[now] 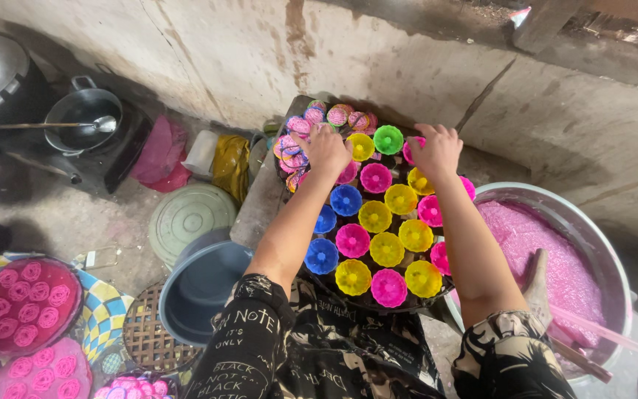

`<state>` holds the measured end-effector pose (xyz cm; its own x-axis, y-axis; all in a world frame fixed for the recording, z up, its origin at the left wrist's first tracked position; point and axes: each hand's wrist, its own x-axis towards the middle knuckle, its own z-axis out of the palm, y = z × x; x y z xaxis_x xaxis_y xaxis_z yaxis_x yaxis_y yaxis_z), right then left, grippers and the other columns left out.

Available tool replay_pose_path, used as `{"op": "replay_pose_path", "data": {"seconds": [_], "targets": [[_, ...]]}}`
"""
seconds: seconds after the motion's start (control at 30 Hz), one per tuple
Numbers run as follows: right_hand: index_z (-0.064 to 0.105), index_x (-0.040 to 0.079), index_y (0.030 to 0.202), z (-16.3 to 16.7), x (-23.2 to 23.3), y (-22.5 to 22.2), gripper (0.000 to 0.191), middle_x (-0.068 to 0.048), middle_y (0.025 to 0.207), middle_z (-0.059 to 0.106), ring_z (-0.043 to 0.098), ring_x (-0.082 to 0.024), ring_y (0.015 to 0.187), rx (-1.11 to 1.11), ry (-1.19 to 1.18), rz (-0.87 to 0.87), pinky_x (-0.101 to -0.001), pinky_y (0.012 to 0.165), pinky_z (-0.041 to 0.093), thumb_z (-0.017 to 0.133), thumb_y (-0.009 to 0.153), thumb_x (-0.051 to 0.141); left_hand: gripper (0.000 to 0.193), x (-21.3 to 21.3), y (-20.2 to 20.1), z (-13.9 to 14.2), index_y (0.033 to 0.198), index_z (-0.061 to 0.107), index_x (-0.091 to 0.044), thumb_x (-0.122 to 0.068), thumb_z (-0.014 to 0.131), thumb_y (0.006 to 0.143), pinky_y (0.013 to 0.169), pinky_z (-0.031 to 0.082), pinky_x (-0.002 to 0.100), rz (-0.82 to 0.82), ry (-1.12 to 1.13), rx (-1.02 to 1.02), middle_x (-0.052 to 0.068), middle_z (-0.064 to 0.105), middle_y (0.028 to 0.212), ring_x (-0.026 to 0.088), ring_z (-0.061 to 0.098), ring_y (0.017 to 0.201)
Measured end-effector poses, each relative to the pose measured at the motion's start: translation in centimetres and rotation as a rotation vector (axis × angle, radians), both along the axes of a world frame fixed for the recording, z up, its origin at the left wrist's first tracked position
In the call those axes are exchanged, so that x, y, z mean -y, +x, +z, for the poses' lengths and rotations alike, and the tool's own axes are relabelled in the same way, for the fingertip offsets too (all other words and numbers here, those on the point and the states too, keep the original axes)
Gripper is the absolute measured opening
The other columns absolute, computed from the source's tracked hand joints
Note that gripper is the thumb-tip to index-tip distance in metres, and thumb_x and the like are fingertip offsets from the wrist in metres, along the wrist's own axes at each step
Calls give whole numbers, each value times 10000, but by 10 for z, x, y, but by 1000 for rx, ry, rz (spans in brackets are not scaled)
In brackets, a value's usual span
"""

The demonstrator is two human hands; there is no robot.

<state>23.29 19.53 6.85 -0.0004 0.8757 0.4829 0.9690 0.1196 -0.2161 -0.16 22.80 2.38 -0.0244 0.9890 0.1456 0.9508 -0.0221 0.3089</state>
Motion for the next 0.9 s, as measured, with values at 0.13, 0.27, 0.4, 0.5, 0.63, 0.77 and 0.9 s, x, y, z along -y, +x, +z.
{"op": "replay_pose_path", "data": {"seconds": [0.13, 0.27, 0.4, 0.5, 0.63, 0.77, 0.9], "targets": [[730, 186, 1280, 5, -9, -26, 362, -74, 1088, 726, 592, -348, 1090, 82, -53, 93, -539, 977, 388, 700, 946, 325, 374, 2, 0, 5, 1021, 783, -66, -385, 627, 903, 1127, 67, 842, 6, 7, 3, 67, 613, 1315, 270, 434, 1371], [765, 228, 1151, 15, -15, -34, 289, -44, 1078, 737, 612, -315, 1103, 107, -102, 116, -537, 972, 374, 670, 878, 211, 373, 2, 0, 13, 1033, 781, -76, -379, 634, 873, 1103, 62, 845, 16, 17, 30, 65, 601, 1340, 268, 420, 1381], [792, 284, 1089, 17, -12, -23, 273, -40, 1066, 736, 631, -299, 1116, 160, -197, 109, -528, 964, 407, 659, 860, 219, 367, 2, 1, 14, 1049, 785, -102, -388, 629, 879, 1121, 52, 837, 21, -35, 31, 57, 588, 1378, 265, 397, 1421], [798, 275, 1113, 16, -9, -18, 302, -65, 1066, 726, 632, -312, 1117, 201, -248, 135, -541, 960, 422, 654, 849, 245, 375, 4, 4, 14, 1058, 783, -103, -401, 618, 902, 1131, 44, 839, 20, -73, 18, 58, 584, 1390, 271, 395, 1427], [760, 148, 1235, 17, -11, -14, 388, -134, 1055, 716, 630, -347, 1084, 203, -185, 256, -635, 1021, 377, 679, 886, 295, 422, 4, 6, 13, 1066, 774, -92, -444, 630, 881, 1108, 34, 841, 29, -41, 58, 75, 567, 1404, 287, 400, 1400], [741, 102, 1274, 16, -12, 0, 391, -149, 1200, 710, 630, -374, 1131, 16, -96, 313, -585, 1030, 417, 678, 907, 221, 435, 2, 6, 8, 1051, 779, -90, -465, 640, 881, 1101, 23, 850, 14, -17, 73, 81, 572, 1401, 290, 397, 1406], [740, 101, 1237, 10, -7, 20, 350, -156, 1252, 704, 647, -374, 1160, -6, -190, 357, -455, 1034, 488, 687, 907, 205, 406, 3, 9, 1, 1026, 792, -101, -456, 627, 916, 1107, 26, 867, -1, -32, 46, 74, 592, 1388, 281, 409, 1423]]}}
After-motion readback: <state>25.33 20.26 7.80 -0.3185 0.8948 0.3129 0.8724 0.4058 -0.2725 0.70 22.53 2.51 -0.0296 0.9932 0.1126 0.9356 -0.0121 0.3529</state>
